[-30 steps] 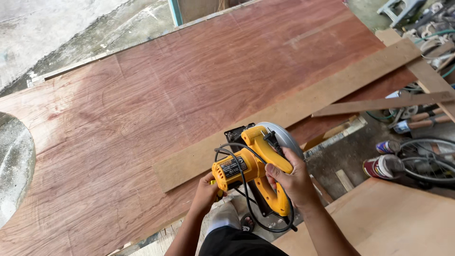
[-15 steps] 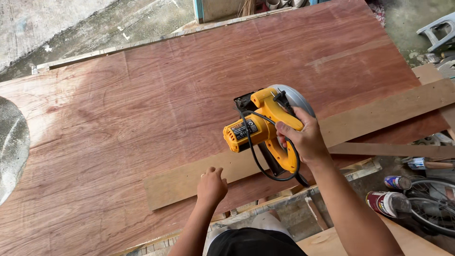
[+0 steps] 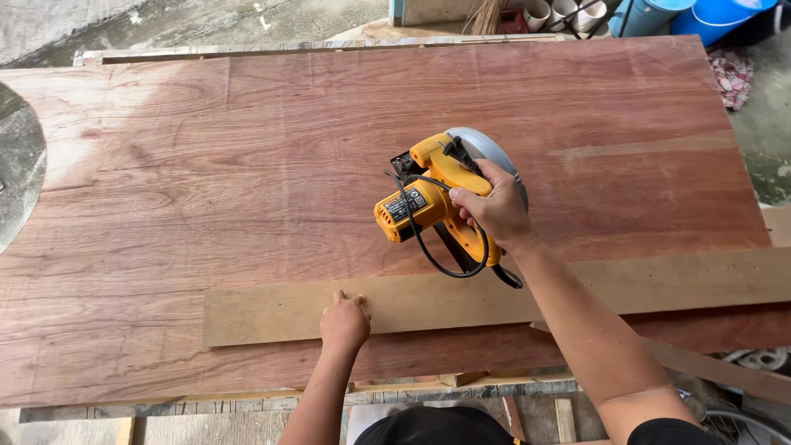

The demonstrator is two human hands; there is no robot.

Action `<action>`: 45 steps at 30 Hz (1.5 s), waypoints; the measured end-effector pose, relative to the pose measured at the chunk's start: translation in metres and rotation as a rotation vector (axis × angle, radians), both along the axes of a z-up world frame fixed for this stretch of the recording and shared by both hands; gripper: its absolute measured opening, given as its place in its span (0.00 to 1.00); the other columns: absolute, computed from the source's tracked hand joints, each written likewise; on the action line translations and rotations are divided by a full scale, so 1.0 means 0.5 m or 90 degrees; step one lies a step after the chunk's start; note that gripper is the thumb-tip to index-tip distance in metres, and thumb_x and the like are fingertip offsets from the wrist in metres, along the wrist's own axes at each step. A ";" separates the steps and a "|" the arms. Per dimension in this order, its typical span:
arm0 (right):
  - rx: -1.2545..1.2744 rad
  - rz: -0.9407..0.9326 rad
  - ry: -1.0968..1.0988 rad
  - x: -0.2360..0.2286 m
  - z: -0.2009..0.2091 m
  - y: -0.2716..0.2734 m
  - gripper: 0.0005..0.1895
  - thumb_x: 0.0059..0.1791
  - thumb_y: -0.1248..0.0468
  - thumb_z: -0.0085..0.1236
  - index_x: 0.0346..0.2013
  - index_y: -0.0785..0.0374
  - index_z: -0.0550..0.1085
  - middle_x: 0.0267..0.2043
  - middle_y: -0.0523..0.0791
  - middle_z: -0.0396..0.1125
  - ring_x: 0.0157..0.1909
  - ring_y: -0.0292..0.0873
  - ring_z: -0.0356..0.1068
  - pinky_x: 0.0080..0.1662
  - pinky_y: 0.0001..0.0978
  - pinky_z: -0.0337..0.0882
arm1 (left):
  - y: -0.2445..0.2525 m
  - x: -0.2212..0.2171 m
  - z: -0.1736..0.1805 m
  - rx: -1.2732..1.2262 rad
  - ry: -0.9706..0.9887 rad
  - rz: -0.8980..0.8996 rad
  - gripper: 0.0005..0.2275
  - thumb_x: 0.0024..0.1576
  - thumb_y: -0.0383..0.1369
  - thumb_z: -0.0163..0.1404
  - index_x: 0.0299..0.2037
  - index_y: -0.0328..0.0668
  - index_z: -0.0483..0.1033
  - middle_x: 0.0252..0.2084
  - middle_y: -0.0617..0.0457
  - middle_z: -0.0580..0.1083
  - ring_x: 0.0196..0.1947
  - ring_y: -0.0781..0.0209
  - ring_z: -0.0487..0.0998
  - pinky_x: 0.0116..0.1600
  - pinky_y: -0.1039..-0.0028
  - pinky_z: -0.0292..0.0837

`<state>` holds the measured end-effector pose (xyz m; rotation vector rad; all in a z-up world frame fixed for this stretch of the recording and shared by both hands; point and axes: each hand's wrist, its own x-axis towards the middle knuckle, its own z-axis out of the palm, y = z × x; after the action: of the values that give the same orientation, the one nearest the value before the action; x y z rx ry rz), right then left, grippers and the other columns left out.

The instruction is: The person measures a wooden board with a tape measure, marks it with a pencil, and positions a circular saw on the board.

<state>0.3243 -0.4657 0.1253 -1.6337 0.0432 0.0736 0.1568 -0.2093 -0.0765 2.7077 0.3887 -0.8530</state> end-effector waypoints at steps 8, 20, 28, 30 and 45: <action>-0.118 0.028 -0.093 0.114 -0.047 -0.003 0.16 0.45 0.75 0.63 0.46 0.63 0.71 0.20 0.49 0.69 0.17 0.37 0.69 0.22 0.23 0.70 | -0.023 -0.002 0.086 -0.007 0.001 0.052 0.19 0.57 0.36 0.58 0.60 0.56 0.78 0.60 0.44 0.67 0.49 0.31 0.79 0.51 0.47 0.80; -0.488 -0.016 -0.274 0.190 -0.231 0.048 0.19 0.44 0.62 0.65 0.47 0.56 0.69 0.32 0.52 0.74 0.36 0.60 0.76 0.37 0.52 0.76 | -0.023 -0.011 0.062 -0.021 -0.004 0.064 0.18 0.59 0.37 0.54 0.60 0.62 0.75 0.60 0.49 0.64 0.48 0.36 0.74 0.46 0.51 0.81; -0.586 -0.020 -0.422 0.136 -0.307 0.122 0.21 0.44 0.66 0.64 0.47 0.65 0.66 0.32 0.54 0.73 0.32 0.60 0.75 0.32 0.51 0.74 | -0.013 -0.016 0.031 -0.038 0.000 0.054 0.17 0.61 0.38 0.51 0.61 0.65 0.72 0.60 0.52 0.61 0.48 0.39 0.70 0.44 0.53 0.79; -0.607 -0.013 -0.430 0.128 -0.307 0.141 0.20 0.43 0.66 0.65 0.46 0.64 0.66 0.32 0.52 0.71 0.33 0.61 0.74 0.30 0.52 0.73 | -0.012 -0.018 0.022 -0.027 0.004 0.044 0.19 0.60 0.40 0.54 0.62 0.67 0.71 0.60 0.54 0.60 0.48 0.40 0.70 0.43 0.52 0.80; -0.489 -0.097 -0.302 0.057 -0.242 0.172 0.23 0.53 0.49 0.60 0.56 0.60 0.73 0.41 0.56 0.72 0.44 0.63 0.76 0.41 0.55 0.78 | 0.016 -0.003 -0.017 -0.005 -0.031 -0.066 0.18 0.57 0.38 0.57 0.59 0.58 0.78 0.52 0.46 0.68 0.42 0.34 0.80 0.44 0.48 0.82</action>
<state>0.3529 -0.3797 0.0044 -2.3657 -0.1897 -0.5051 0.1551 -0.2012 -0.0850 2.7557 0.2365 -0.8107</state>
